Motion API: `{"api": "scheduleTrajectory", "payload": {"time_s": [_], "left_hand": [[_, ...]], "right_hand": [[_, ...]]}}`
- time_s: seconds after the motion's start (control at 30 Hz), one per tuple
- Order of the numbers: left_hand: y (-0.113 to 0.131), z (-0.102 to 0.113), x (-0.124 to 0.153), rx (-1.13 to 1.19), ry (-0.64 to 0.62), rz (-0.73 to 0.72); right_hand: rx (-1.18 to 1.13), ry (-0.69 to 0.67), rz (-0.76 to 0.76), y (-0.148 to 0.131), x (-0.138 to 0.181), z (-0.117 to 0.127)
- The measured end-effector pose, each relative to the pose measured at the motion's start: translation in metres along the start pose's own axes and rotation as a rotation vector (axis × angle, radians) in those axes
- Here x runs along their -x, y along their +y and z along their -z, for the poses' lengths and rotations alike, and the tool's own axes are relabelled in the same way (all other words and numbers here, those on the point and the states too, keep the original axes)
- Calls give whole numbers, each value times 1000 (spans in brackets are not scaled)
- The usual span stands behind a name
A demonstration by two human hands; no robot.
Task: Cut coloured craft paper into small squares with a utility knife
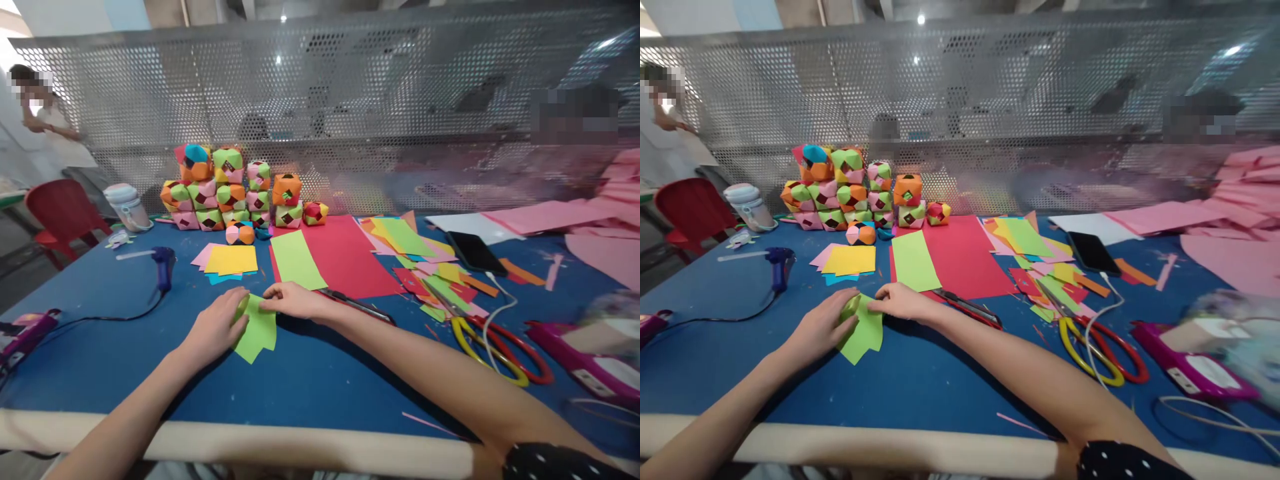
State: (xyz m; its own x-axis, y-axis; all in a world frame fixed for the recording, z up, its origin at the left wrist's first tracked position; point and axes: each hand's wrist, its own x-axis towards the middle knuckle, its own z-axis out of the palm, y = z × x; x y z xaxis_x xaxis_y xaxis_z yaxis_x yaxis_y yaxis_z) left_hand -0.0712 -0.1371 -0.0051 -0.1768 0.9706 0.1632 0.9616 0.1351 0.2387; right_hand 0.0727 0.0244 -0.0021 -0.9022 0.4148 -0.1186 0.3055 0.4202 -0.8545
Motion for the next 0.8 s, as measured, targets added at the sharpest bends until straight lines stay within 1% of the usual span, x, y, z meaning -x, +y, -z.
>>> {"api": "scheduleTrajectory", "payload": {"time_s": [0.1, 0.2, 0.33, 0.53, 0.63, 0.7, 0.8], "left_hand": [[0, -4, 0, 31, 5, -101], [3, -4, 1, 58, 9, -151], [6, -2, 0, 119, 50, -166], [9, -3, -2, 273, 61, -175], [10, -6, -4, 375, 73, -163], [9, -9, -7, 430, 116, -130], [7, -12, -14, 559, 178, -20]], "right_hand": [[-182, -15, -90, 2, 6, 1], [-331, -28, -163, 3, 11, 3], [-464, -41, -196, 4, 20, 5], [-545, -28, -204, 5, 35, 4], [-580, -11, -205, 5, 42, 4], [-605, 14, -198, 7, 48, 5], [-644, 60, -178, 14, 60, 5]]}}
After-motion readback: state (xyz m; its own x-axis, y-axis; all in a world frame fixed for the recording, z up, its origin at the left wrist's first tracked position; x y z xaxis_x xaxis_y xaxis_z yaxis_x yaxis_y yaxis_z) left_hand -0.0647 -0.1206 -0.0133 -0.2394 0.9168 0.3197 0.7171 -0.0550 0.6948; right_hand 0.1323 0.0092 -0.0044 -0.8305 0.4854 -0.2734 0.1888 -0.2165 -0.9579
